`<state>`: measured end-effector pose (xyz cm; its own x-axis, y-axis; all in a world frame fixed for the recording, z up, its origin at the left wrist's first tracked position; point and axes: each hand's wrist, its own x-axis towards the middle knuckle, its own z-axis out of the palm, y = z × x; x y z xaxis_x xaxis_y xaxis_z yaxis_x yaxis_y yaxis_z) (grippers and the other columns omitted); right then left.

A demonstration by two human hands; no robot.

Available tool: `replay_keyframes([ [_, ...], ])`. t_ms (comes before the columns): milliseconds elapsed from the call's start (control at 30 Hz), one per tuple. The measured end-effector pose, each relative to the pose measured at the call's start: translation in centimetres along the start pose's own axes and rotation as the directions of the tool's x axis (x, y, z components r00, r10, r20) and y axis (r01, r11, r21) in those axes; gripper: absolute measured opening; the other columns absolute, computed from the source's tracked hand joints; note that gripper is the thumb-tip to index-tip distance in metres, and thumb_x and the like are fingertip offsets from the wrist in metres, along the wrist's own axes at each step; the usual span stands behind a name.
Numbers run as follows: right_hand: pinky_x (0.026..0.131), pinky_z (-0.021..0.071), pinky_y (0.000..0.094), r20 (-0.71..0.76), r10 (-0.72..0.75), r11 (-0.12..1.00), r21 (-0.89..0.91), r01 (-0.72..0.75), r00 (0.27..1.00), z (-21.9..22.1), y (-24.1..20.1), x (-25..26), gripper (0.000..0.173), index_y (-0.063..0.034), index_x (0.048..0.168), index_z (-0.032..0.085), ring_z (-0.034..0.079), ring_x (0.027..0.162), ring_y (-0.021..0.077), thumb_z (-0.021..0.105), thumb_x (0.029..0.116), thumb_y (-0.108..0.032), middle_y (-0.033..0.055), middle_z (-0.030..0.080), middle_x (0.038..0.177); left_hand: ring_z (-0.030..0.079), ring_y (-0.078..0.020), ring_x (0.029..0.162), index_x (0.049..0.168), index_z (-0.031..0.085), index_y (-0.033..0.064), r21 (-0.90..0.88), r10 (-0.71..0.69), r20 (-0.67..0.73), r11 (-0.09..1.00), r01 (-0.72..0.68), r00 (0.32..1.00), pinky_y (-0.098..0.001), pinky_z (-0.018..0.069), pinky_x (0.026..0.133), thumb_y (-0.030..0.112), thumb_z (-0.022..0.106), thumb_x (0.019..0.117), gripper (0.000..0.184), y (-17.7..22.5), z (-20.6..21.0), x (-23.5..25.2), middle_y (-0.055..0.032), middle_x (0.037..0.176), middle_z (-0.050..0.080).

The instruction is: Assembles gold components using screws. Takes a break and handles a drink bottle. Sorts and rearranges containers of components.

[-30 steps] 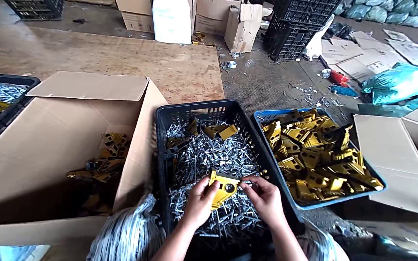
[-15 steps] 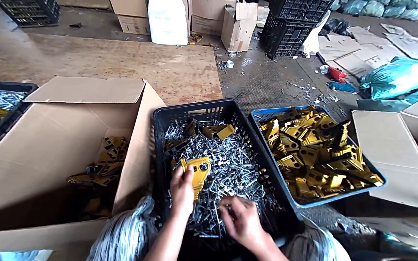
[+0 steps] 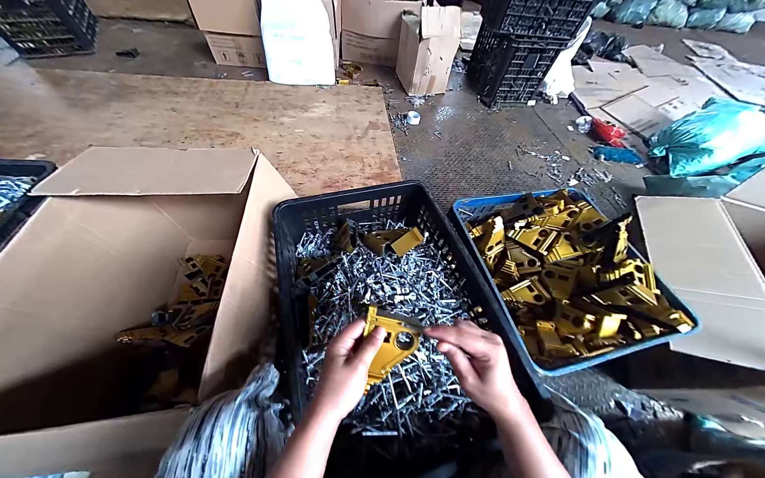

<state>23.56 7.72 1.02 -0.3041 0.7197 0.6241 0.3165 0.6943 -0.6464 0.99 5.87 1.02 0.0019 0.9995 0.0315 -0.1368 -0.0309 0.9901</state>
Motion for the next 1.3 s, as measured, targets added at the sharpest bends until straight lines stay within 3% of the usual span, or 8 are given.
replay_keyframes([
  [433, 0.068, 0.0459, 0.0355, 0.102, 0.03, 0.951, -0.309, 0.003, 0.994, 2.4, 0.0, -1.1, 0.037, -0.0221, 0.128, 0.073, 0.058, 0.067, 0.0157, 0.052, 0.1058, -0.043, 0.0041, 0.065, 0.077, 0.062, 0.004, 0.072, 0.093, 0.073, 0.0076, 0.267, 0.097, -0.06, 0.961, -0.077, 0.994, -0.0151, 0.0518, 0.069, 0.019, 0.052, 0.1039, 0.027, -0.7, 0.4, -0.3, 0.008, 0.076, 0.067],
  [600, 0.085, 0.0498, 0.0175, 0.138, 0.233, 0.969, 0.055, -0.242, 0.963, 1.7, -0.5, -1.0, 0.033, -0.0076, 0.126, 0.074, 0.059, 0.094, 0.0033, 0.054, 0.1026, -0.017, 0.0057, 0.067, 0.103, 0.063, 0.0052, 0.071, 0.09, 0.073, 0.0055, 0.261, 0.17, -0.082, 0.955, -0.143, 0.982, -0.014, 0.0529, 0.069, 0.014, 0.052, 0.1017, 0.025, -0.2, 0.1, 0.0, 0.0083, 0.075, 0.068],
  [700, 0.098, 0.0535, 0.0249, 0.18, 0.259, 0.873, 0.378, -0.309, 0.949, 1.7, -0.4, -1.2, 0.042, -0.0112, 0.127, 0.074, 0.058, 0.122, 0.0101, 0.064, 0.0997, -0.041, 0.014, 0.052, 0.146, 0.068, -0.0012, 0.083, 0.094, 0.071, 0.009, 0.001, 0.124, 0.062, 0.992, -0.124, 0.99, -0.0225, 0.0581, 0.08, 0.014, 0.047, 0.1043, 0.027, -0.4, -0.4, -0.1, 0.0072, 0.085, 0.072],
  [767, 0.109, 0.0516, 0.0391, 0.28, 0.174, 0.731, 0.606, -0.314, 0.944, 1.8, -0.5, -1.1, 0.085, -0.0036, 0.149, 0.053, 0.047, 0.143, 0.0243, 0.072, 0.0882, -0.06, 0.0179, 0.032, 0.164, 0.071, -0.0032, 0.086, 0.093, 0.074, 0.0182, -0.207, 0.092, 0.228, 0.977, -0.044, 0.969, -0.0255, 0.06, 0.081, 0.031, 0.05, 0.106, 0.03, -0.6, -0.2, -0.7, 0.0075, 0.089, 0.074],
  [867, 0.115, 0.0453, 0.0445, 0.284, 0.084, 0.502, 0.816, -0.287, 0.955, 3.2, -1.4, -0.8, 0.118, -0.0062, 0.163, 0.016, 0.051, 0.139, 0.0258, 0.085, 0.0776, -0.052, 0.0128, 0.05, 0.154, 0.071, -0.0031, 0.091, 0.096, 0.077, 0.0235, -0.396, 0.056, 0.364, 0.913, 0.1, 0.93, -0.0257, 0.0597, 0.084, 0.046, 0.056, 0.1014, 0.032, -1.4, 0.6, -1.4, 0.0071, 0.095, 0.076],
  [1000, 0.107, 0.0518, 0.0459, 0.226, 0.12, 0.38, 0.889, -0.255, 0.967, 3.7, -2.3, -1.2, 0.108, -0.0222, 0.158, 0.02, 0.062, 0.126, 0.0273, 0.09, 0.0754, -0.028, 0.0107, 0.059, 0.14, 0.07, -0.003, 0.099, 0.103, 0.077, 0.0243, -0.414, 0.097, 0.447, 0.904, 0.11, 0.889, -0.0261, 0.0581, 0.089, 0.05, 0.052, 0.1021, 0.036, -2.1, 0.3, -1.3, 0.0072, 0.103, 0.076],
  [1133, 0.103, 0.0551, 0.0428, 0.137, 0.159, 0.678, 0.704, -0.209, 0.978, 3.0, -2.1, -1.7, 0.109, -0.0198, 0.156, 0.019, 0.064, 0.121, 0.0235, 0.091, 0.075, -0.03, 0.0091, 0.06, 0.136, 0.067, -0.003, 0.105, 0.112, 0.074, 0.0116, -0.051, 0.052, 0.39, 0.998, -0.035, 0.919, -0.0265, 0.0556, 0.095, 0.031, 0.05, 0.1075, 0.032, -1.2, -0.5, -0.3, 0.0039, 0.111, 0.074],
  [1300, 0.106, 0.0536, 0.0399, 0.05, -0.026, 0.996, -0.082, 0.031, 0.998, 4.3, -1.1, -2.9, 0.092, -0.0059, 0.145, 0.044, 0.063, 0.122, 0.0235, 0.09, 0.0727, -0.039, 0.0173, 0.064, 0.129, 0.069, -0.014, 0.109, 0.143, 0.052, 0.0017, 0.217, -0.141, 0.307, 0.973, 0.075, 0.941, -0.0327, 0.0592, 0.094, 0.024, 0.079, 0.0867, 0.066, -0.8, 0.2, -0.3, -0.0082, 0.125, 0.069],
])
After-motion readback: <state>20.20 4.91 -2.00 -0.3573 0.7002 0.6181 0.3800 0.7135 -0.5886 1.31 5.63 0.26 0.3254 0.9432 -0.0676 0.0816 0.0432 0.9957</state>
